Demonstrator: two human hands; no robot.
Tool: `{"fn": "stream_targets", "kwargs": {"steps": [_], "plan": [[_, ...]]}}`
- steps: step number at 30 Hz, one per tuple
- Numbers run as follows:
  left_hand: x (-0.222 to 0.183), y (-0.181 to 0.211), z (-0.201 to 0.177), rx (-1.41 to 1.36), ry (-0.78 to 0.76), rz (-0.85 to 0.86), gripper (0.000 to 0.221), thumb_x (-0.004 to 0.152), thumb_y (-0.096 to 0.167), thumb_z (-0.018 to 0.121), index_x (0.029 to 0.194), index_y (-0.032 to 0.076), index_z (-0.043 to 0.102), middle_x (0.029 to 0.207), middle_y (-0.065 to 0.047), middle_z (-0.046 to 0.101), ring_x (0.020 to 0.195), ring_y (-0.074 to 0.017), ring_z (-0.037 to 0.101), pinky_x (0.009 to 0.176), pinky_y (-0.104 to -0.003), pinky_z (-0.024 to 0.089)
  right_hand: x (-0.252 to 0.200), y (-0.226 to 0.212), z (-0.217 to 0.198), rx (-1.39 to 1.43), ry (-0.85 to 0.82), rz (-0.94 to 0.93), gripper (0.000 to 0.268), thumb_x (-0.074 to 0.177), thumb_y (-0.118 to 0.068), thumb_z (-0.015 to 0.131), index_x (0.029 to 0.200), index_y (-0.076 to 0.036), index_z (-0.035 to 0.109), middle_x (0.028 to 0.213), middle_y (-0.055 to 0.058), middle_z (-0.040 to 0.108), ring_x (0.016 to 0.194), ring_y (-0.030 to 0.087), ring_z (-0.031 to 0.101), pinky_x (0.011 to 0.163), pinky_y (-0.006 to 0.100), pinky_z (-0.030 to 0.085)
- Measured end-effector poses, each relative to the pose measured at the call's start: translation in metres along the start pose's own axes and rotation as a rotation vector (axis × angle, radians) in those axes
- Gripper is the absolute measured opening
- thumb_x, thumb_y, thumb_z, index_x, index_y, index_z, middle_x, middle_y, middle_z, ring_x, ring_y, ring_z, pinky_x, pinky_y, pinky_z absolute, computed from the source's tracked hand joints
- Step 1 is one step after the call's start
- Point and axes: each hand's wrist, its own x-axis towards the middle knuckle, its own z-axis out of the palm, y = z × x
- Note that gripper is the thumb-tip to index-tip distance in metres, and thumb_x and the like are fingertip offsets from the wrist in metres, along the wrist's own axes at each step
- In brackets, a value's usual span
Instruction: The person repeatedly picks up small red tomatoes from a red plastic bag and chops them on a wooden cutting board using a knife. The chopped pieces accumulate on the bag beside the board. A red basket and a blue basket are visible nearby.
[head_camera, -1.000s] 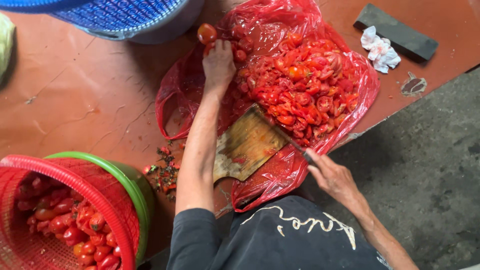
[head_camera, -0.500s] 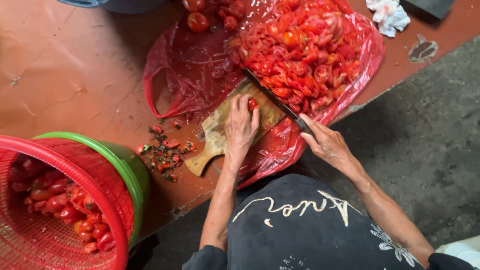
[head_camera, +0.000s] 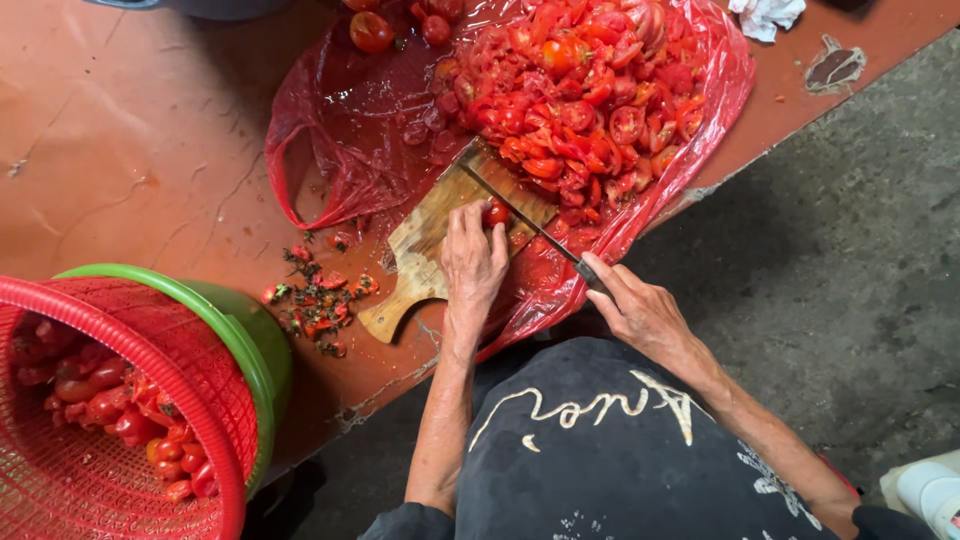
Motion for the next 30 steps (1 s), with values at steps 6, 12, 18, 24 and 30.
{"fn": "stream_targets", "kwargs": {"steps": [6, 12, 18, 24, 30], "plan": [[0.0, -0.008, 0.004, 0.012, 0.009, 0.04, 0.037, 0.092, 0.01, 0.07, 0.126, 0.006, 0.059, 0.125, -0.019, 0.06, 0.106, -0.0359, 0.065, 0.087, -0.044, 0.053, 0.004, 0.015, -0.013, -0.087, -0.052, -0.09, 0.061, 0.093, -0.02, 0.07, 0.149, -0.015, 0.046, 0.102, 0.014, 0.066, 0.08, 0.039, 0.069, 0.066, 0.047, 0.056], [0.0, -0.013, 0.001, 0.004, -0.024, 0.045, 0.035, 0.093, 0.009, 0.068, 0.126, 0.006, 0.059, 0.124, -0.017, 0.061, 0.111, -0.0355, 0.064, 0.09, -0.046, 0.053, 0.031, 0.009, -0.008, -0.16, -0.041, -0.178, 0.059, 0.092, -0.019, 0.07, 0.148, -0.015, 0.049, 0.101, 0.014, 0.064, 0.076, 0.036, 0.068, 0.061, 0.046, 0.057], [-0.008, -0.011, -0.011, 0.001, -0.085, 0.051, 0.034, 0.091, 0.009, 0.067, 0.124, 0.007, 0.061, 0.121, -0.015, 0.061, 0.108, -0.0329, 0.063, 0.09, -0.046, 0.052, 0.043, -0.007, 0.01, -0.376, 0.026, -0.191, 0.06, 0.093, -0.015, 0.071, 0.149, -0.017, 0.052, 0.094, 0.011, 0.061, 0.077, 0.029, 0.069, 0.06, 0.043, 0.057], [0.011, -0.022, -0.008, -0.013, -0.183, -0.012, 0.031, 0.091, 0.018, 0.064, 0.121, 0.009, 0.06, 0.119, -0.014, 0.059, 0.101, -0.0243, 0.06, 0.084, -0.042, 0.051, 0.04, 0.003, 0.003, -0.157, 0.064, -0.13, 0.058, 0.095, -0.016, 0.071, 0.149, -0.014, 0.051, 0.094, 0.012, 0.064, 0.077, 0.031, 0.069, 0.063, 0.044, 0.056], [0.037, -0.009, 0.023, 0.326, -0.195, 0.198, 0.027, 0.087, 0.02, 0.067, 0.11, 0.009, 0.06, 0.096, -0.01, 0.063, 0.089, -0.0234, 0.059, 0.079, -0.043, 0.045, 0.03, 0.012, -0.004, 0.02, 0.147, -0.103, 0.058, 0.096, -0.015, 0.071, 0.15, -0.01, 0.05, 0.115, 0.018, 0.069, 0.097, 0.037, 0.072, 0.077, 0.043, 0.058]]}}
